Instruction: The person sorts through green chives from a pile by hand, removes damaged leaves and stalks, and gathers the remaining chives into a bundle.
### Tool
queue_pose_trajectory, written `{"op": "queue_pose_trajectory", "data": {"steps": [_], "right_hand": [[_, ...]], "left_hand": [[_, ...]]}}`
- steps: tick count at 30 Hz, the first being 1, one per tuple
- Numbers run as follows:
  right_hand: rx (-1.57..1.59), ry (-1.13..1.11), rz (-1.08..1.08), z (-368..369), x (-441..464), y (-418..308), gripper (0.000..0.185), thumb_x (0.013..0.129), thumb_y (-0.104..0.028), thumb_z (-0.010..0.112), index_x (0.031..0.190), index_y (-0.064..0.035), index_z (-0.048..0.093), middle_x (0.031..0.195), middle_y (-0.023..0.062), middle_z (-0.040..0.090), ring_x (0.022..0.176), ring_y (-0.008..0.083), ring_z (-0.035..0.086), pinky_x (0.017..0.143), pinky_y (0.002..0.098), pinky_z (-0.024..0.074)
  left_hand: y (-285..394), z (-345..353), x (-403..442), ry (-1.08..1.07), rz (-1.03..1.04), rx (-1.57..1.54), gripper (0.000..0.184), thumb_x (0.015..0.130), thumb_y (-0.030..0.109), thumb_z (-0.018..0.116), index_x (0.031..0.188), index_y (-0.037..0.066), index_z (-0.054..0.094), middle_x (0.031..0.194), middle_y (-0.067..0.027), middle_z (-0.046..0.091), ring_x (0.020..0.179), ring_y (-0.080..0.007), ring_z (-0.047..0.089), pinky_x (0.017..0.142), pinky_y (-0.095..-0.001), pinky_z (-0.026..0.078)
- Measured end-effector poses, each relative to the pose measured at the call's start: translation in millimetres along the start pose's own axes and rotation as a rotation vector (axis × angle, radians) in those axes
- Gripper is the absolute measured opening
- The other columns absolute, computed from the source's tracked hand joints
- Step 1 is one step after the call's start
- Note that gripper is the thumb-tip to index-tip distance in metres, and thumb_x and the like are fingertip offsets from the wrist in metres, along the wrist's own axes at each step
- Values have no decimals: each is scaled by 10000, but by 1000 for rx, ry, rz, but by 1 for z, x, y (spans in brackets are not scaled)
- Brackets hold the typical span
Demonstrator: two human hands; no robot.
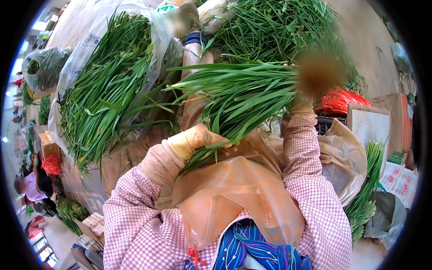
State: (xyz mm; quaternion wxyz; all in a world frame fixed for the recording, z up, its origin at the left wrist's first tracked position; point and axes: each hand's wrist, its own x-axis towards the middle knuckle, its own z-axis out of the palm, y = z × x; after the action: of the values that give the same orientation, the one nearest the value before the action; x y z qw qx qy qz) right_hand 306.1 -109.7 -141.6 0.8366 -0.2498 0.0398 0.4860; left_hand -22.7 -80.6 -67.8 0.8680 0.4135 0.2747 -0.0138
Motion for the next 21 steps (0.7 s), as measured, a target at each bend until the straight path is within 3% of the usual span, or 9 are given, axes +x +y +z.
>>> {"op": "queue_pose_trajectory", "data": {"steps": [2, 6, 10, 12, 15, 17, 19, 20, 21], "right_hand": [[-22, -49, 33, -10, 6, -2, 125, 787, -113, 618, 854, -8, 612, 884, 145, 645, 880, 335, 615, 837, 452, 498], [77, -33, 16, -23, 2, 3, 176, 800, -135, 606, 873, 24, 612, 894, 148, 648, 875, 328, 617, 842, 444, 495], [-59, -49, 99, -22, -12, 11, 419, 872, -378, 508, 1024, 7, 573, 985, 158, 630, 891, 292, 618, 769, 407, 524], [24, -67, 152, -31, -21, 20, 518, 871, -467, 484, 1114, -13, 533, 1063, 175, 586, 910, 276, 589, 786, 415, 495], [73, 14, 384, -166, -14, 70, 448, 862, -426, 529, 1070, -30, 545, 970, 150, 609, 816, 242, 601, 671, 388, 497], [-623, 243, 599, -166, -24, 85, 332, 843, -327, 577, 1011, -42, 556, 834, 105, 621, 661, 195, 591, 545, 337, 473], [-943, 282, 658, -153, -34, 98, 263, 825, -249, 606, 988, -47, 564, 754, 77, 632, 563, 162, 587, 452, 302, 445], [-954, 114, 743, -143, -32, 101, 285, 827, -262, 607, 1008, -45, 568, 780, 82, 640, 605, 164, 603, 487, 299, 459], [-973, -61, 819, -127, -29, 98, 308, 829, -276, 608, 1027, -43, 572, 806, 87, 647, 648, 167, 618, 523, 297, 473]], "left_hand": [[29, 21, -8, 127, -332, -192, 256, 819, 82, 598, 1058, -10, 579, 808, -96, 619, 601, -164, 561, 580, -233, 461], [34, 18, 2, 35, -422, -379, 193, 838, 96, 582, 1006, 5, 605, 655, 15, 492, 515, -52, 409, 444, -204, 310], [96, 28, 30, 253, -34, 228, 272, 774, 54, 615, 1042, 45, 570, 679, 20, 522, 417, -46, 340, 355, -188, 256], [140, 56, 39, 340, 22, 20, 92, 756, 82, 624, 837, 61, 586, 548, 47, 433, 400, -57, 338, 326, -217, 222], [154, 55, 104, 326, -47, 520, 128, 807, 173, 599, 728, 89, 544, 511, 32, 422, 393, -80, 361, 326, -245, 264], [189, 74, 160, 420, -536, 1339, 147, 802, 180, 609, 703, 110, 528, 508, 33, 415, 392, -86, 359, 339, -265, 288], [232, -1, 172, -151, -144, -2, 152, 795, 190, 620, 687, 134, 528, 499, 36, 406, 384, -99, 355, 346, -280, 305], [229, 13, 180, -161, -170, 15, 152, 795, 190, 620, 687, 134, 528, 499, 36, 406, 384, -99, 355, 346, -280, 305], [224, 34, 184, 241, -69, 360, 144, 803, 187, 611, 700, 132, 527, 497, 36, 400, 379, -102, 345, 341, -284, 309]]}}
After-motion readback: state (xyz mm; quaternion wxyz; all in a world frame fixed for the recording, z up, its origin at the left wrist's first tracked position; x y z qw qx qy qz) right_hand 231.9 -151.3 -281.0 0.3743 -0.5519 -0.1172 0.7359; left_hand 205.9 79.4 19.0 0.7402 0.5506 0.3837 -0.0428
